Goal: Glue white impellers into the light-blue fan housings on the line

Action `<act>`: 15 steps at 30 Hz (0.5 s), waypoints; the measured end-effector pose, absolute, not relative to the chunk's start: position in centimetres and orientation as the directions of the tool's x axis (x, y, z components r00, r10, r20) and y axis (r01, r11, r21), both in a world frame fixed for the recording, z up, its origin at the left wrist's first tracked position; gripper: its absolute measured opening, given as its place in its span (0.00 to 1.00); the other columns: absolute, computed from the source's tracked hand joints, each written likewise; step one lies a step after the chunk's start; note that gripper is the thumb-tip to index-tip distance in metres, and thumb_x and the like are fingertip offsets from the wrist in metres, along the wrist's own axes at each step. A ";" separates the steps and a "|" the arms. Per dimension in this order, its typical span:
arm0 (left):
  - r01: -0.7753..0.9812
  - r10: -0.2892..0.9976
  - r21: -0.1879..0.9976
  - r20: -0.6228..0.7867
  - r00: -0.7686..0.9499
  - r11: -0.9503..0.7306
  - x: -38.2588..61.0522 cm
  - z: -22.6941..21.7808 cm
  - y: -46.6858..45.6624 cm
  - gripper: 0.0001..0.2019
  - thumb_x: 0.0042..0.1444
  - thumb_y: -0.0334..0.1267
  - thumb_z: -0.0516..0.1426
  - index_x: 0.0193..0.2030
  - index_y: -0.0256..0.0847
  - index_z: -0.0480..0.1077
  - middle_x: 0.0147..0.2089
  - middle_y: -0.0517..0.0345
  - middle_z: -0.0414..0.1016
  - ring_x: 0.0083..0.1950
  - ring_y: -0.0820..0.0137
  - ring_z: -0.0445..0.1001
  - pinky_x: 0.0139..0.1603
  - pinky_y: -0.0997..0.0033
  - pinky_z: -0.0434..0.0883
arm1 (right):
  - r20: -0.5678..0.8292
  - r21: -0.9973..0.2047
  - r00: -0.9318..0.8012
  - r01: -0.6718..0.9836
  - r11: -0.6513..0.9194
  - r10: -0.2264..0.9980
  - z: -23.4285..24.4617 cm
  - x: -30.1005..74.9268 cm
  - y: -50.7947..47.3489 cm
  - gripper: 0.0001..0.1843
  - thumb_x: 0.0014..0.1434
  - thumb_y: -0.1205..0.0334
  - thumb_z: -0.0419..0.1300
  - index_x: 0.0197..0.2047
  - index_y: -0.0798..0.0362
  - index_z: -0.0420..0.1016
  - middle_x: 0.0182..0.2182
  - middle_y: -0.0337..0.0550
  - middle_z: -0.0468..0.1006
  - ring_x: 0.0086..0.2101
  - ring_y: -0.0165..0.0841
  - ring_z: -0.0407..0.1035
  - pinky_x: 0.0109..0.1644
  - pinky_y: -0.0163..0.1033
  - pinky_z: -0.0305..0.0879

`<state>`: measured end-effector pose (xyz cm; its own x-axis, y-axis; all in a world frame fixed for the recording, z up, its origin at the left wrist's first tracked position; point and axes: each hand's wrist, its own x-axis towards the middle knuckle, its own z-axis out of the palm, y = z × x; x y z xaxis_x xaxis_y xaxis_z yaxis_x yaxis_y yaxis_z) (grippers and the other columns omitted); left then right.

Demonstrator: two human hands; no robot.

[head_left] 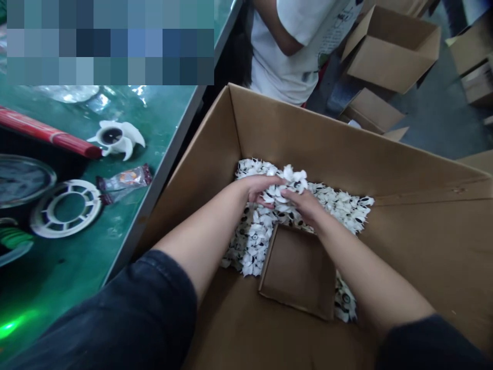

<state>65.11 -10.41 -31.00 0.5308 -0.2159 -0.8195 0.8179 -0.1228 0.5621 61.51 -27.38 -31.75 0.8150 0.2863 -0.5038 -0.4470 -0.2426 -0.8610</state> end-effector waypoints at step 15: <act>0.501 0.173 0.361 -0.650 0.740 -0.786 62.5 -36.9 -7.9 0.45 0.56 0.58 0.58 0.76 0.48 0.44 0.79 0.47 0.32 0.77 0.40 0.32 0.73 0.38 0.41 | -0.520 -0.001 0.710 -0.557 -0.830 -0.476 -34.4 64.3 -36.6 0.56 0.59 0.33 0.56 0.74 0.65 0.43 0.69 0.75 0.38 0.68 0.68 0.34 0.63 0.74 0.45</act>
